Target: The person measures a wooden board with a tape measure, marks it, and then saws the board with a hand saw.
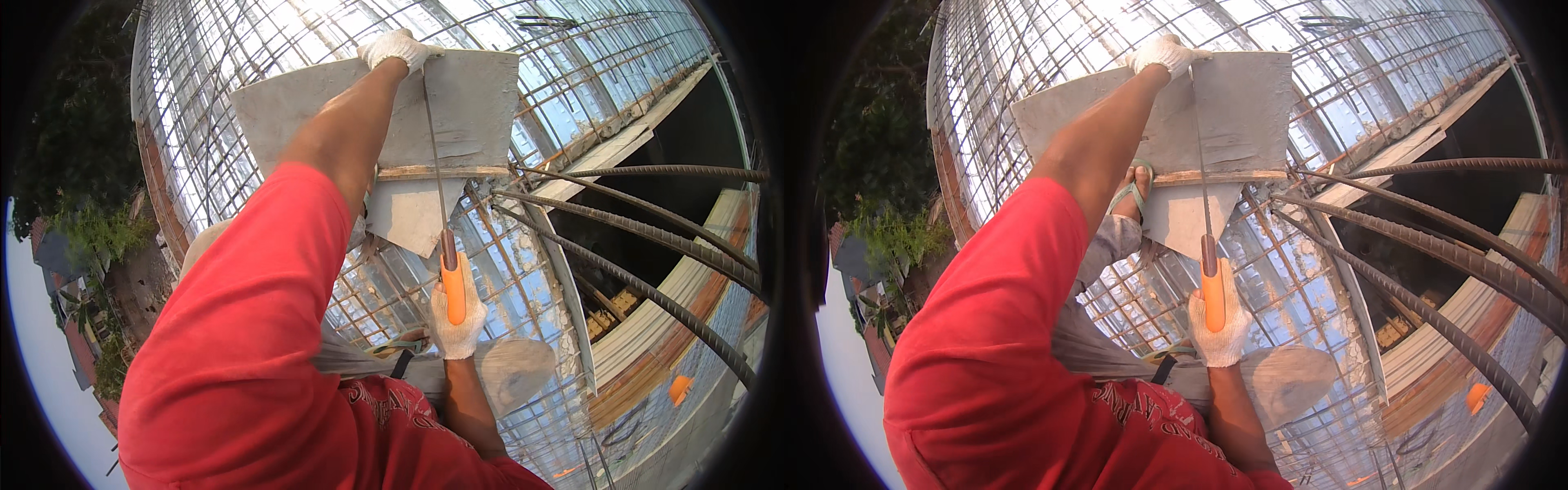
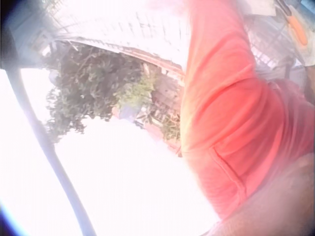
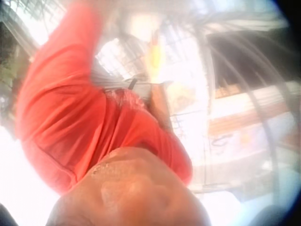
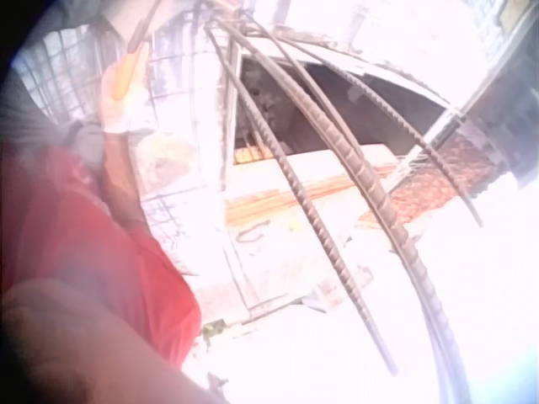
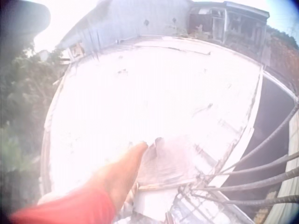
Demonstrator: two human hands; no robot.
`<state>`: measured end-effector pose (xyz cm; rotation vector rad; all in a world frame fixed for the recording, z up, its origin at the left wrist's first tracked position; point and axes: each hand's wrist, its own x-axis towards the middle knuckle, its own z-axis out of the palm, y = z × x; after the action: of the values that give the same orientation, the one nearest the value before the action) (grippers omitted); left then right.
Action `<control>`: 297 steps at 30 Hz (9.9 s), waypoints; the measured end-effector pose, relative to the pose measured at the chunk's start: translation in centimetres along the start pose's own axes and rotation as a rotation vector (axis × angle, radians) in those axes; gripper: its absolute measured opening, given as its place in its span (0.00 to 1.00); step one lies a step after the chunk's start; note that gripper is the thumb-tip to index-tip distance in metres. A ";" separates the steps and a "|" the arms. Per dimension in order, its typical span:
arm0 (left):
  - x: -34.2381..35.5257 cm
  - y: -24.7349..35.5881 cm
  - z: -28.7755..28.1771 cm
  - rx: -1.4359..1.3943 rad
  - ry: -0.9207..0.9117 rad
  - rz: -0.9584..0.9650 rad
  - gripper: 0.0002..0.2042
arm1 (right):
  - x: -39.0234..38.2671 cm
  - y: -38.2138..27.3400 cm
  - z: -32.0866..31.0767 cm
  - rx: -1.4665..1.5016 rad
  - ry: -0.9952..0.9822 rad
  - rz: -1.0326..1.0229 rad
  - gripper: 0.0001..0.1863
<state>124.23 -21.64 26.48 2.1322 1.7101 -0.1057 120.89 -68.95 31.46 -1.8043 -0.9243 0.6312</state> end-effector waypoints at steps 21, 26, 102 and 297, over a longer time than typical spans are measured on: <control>2.9 -0.5 1.5 0.057 -0.004 0.139 0.34 | 9.0 -0.4 5.3 0.001 0.005 0.042 0.29; 0.8 0.8 0.9 0.127 0.034 0.096 0.34 | 1.4 0.3 1.1 -0.062 -0.005 0.024 0.29; -9.3 -2.9 -3.6 0.331 -0.128 0.551 0.25 | -4.0 3.6 -2.2 -0.111 -0.115 0.271 0.29; -12.7 -7.4 -9.8 -0.019 -0.257 0.489 0.40 | 9.8 -14.0 6.3 0.075 0.308 -0.198 0.26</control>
<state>112.17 -28.58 37.36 2.3383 1.0136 -0.2099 117.43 -54.28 41.71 -1.6598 -0.8435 0.2508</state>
